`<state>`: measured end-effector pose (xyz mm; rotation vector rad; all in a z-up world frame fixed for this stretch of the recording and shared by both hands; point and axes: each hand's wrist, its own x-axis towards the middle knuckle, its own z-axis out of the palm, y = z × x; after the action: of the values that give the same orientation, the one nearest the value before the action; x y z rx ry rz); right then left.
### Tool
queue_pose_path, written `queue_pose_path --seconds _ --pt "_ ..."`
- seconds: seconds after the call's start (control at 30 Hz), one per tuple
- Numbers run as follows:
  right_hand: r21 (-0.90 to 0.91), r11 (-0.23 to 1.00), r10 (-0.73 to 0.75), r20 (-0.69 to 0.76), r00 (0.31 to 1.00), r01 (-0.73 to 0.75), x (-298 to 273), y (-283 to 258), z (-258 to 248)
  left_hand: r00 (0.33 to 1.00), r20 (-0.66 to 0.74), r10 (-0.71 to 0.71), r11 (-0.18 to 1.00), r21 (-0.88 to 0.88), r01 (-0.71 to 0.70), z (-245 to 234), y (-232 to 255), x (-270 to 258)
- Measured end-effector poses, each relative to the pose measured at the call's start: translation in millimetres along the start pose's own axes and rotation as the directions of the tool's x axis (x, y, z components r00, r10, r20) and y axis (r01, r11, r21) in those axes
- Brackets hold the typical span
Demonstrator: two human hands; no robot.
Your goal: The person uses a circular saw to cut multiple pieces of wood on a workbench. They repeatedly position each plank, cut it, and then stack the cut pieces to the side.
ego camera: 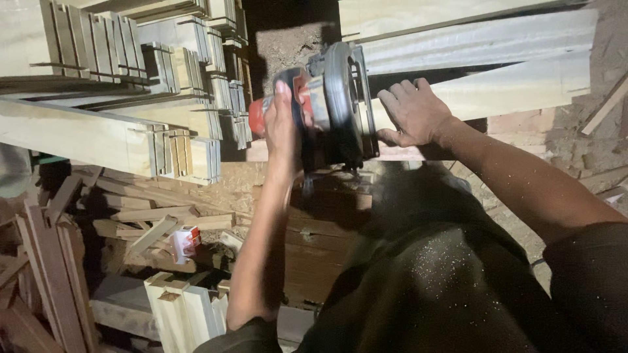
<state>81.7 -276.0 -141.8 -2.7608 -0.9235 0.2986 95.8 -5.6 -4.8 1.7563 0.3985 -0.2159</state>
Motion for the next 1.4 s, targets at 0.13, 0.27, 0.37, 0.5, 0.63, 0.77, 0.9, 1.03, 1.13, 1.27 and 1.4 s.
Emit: queue_pose_path --seconds 0.13,0.27,0.37,0.5,0.63,0.77,0.9,1.03,1.13,1.27,1.4 --pt "0.018 1.000 0.002 -0.034 0.999 -0.001 -4 -3 -1 0.994 0.054 -0.094 0.986 -0.135 0.100 4 10 15" --pt "0.028 0.999 0.033 0.033 0.999 -0.034 2 2 2 0.998 0.052 0.044 0.998 -0.044 -0.042 -8 12 -14" --pt "0.104 0.994 0.037 0.010 0.999 -0.037 0 0 16 0.999 0.000 0.037 0.999 0.032 -0.037 -28 11 -54" --pt "0.114 0.992 -0.039 -0.153 0.987 0.057 3 9 22 0.900 0.041 0.435 0.888 0.148 -0.436 -41 29 -97" --pt "-0.061 0.998 -0.038 -0.197 0.980 0.026 -4 3 23 0.989 0.018 0.149 0.988 0.033 -0.149 -57 37 -142" --pt "-0.208 0.977 0.053 0.005 0.999 -0.051 -20 -4 19 0.956 0.022 0.292 0.956 0.026 -0.293 -69 21 -159" --pt "-0.342 0.939 0.038 0.169 0.985 0.022 -41 -8 9 0.966 -0.017 0.257 0.964 -0.059 -0.258 -81 -10 -171" --pt "-0.091 0.993 0.088 0.162 0.983 -0.074 -27 11 -20 0.966 0.003 0.257 0.936 -0.250 -0.248 -88 -32 -170" --pt "0.008 0.983 0.182 0.106 0.978 -0.184 -21 29 -36 0.823 -0.025 0.567 0.817 0.143 -0.558 -92 -43 -183" --pt "0.247 0.910 0.250 0.312 0.916 -0.333 -14 45 -51 0.472 0.197 0.859 0.361 0.421 -0.832 -92 -41 -169" --pt "0.332 0.857 0.218 0.460 0.861 -0.395 -16 39 -45 0.843 0.120 0.525 0.848 -0.161 -0.505 -85 -59 -170"
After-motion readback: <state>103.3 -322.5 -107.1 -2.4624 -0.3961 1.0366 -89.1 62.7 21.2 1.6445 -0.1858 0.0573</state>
